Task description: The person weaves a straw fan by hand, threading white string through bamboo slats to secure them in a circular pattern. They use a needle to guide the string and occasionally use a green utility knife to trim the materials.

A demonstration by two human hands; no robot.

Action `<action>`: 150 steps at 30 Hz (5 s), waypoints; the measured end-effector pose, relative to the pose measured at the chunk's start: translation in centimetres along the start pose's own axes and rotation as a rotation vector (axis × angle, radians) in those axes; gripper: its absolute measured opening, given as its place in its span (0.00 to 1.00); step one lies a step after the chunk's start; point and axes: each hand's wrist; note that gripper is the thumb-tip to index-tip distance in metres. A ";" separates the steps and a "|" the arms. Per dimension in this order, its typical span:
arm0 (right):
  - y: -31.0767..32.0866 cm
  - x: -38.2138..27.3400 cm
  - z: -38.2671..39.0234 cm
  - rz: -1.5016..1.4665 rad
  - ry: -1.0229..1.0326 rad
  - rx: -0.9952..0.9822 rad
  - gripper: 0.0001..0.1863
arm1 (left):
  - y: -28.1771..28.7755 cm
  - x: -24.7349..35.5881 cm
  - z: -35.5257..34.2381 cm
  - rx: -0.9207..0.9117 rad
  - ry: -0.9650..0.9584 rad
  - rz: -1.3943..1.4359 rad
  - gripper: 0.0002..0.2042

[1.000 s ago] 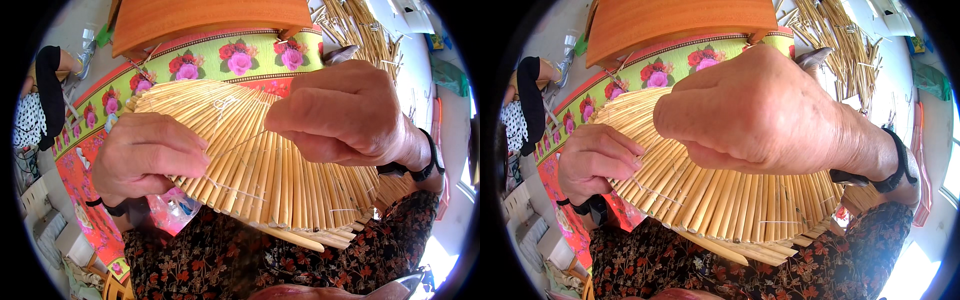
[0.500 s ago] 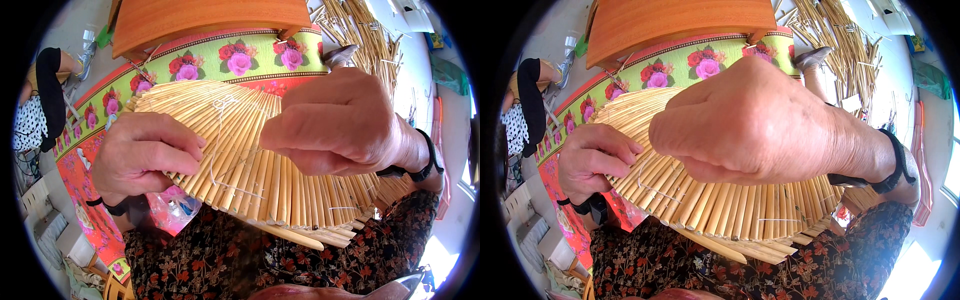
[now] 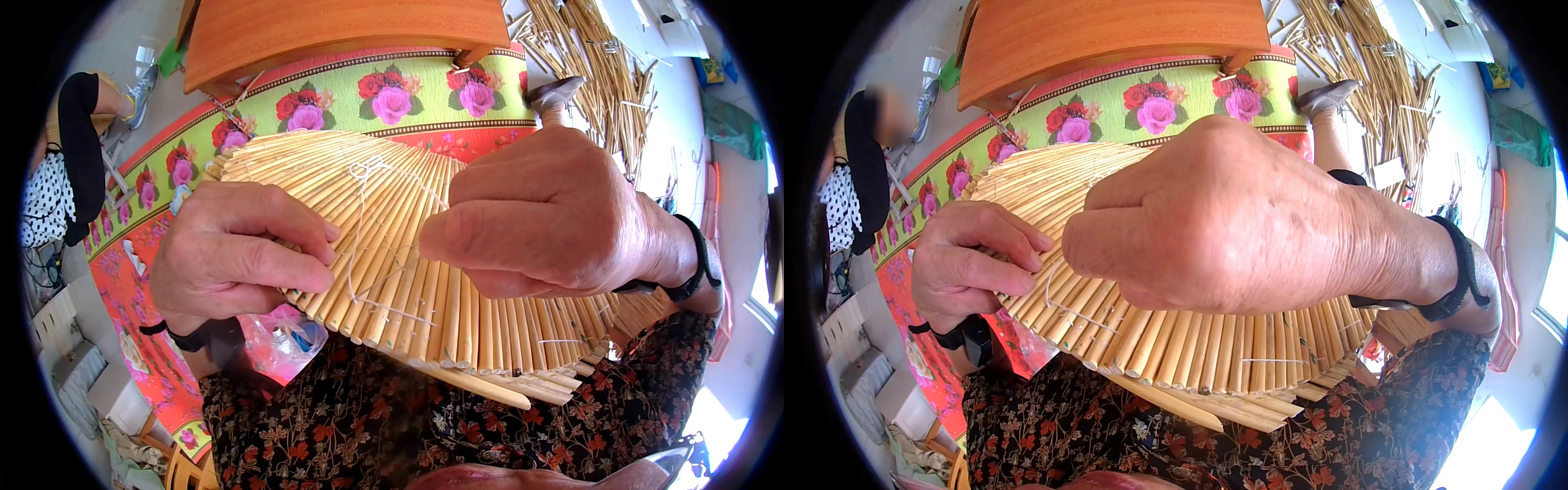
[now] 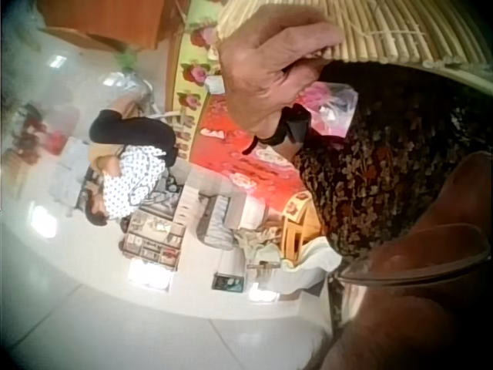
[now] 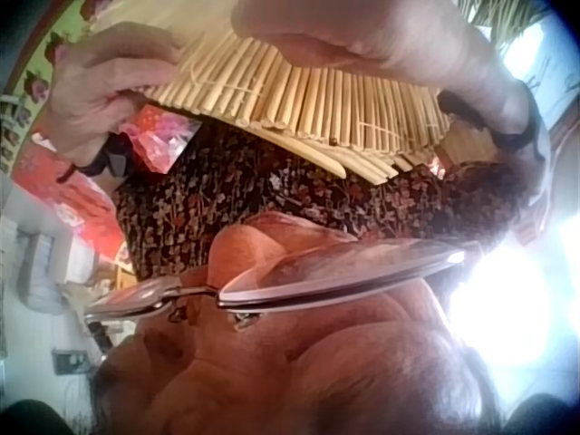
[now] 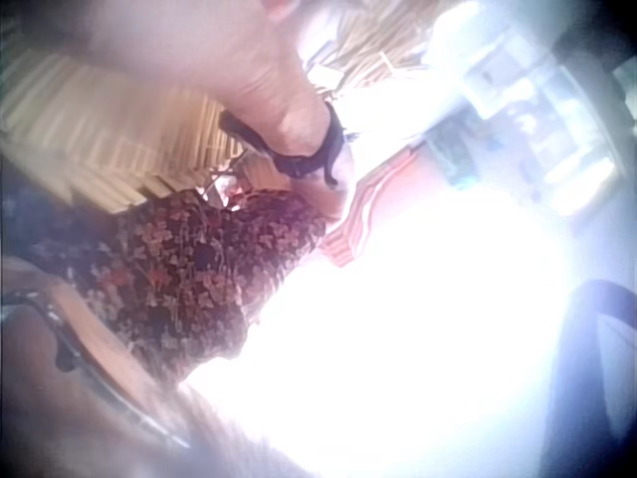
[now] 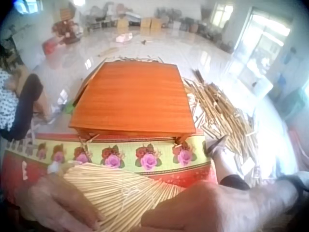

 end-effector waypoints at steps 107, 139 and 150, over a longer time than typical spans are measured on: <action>4.2 0.7 -2.3 -0.300 -0.606 -0.080 0.05 | 5.2 -3.8 -7.2 -0.118 -0.034 0.117 0.17; 6.0 5.8 0.7 -0.352 -0.630 -0.098 0.08 | 5.8 -5.3 -10.3 -0.056 0.018 0.139 0.14; 6.7 5.4 0.2 -0.298 -0.651 -0.154 0.08 | 6.2 -5.4 -10.2 -0.059 -0.001 0.122 0.14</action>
Point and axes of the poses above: each hand's wrist, its own z-axis away from the middle knuckle, its own y-axis out of the back of the hand, x = y × z, and after that the axes turned 6 degrees about -x, right-handed
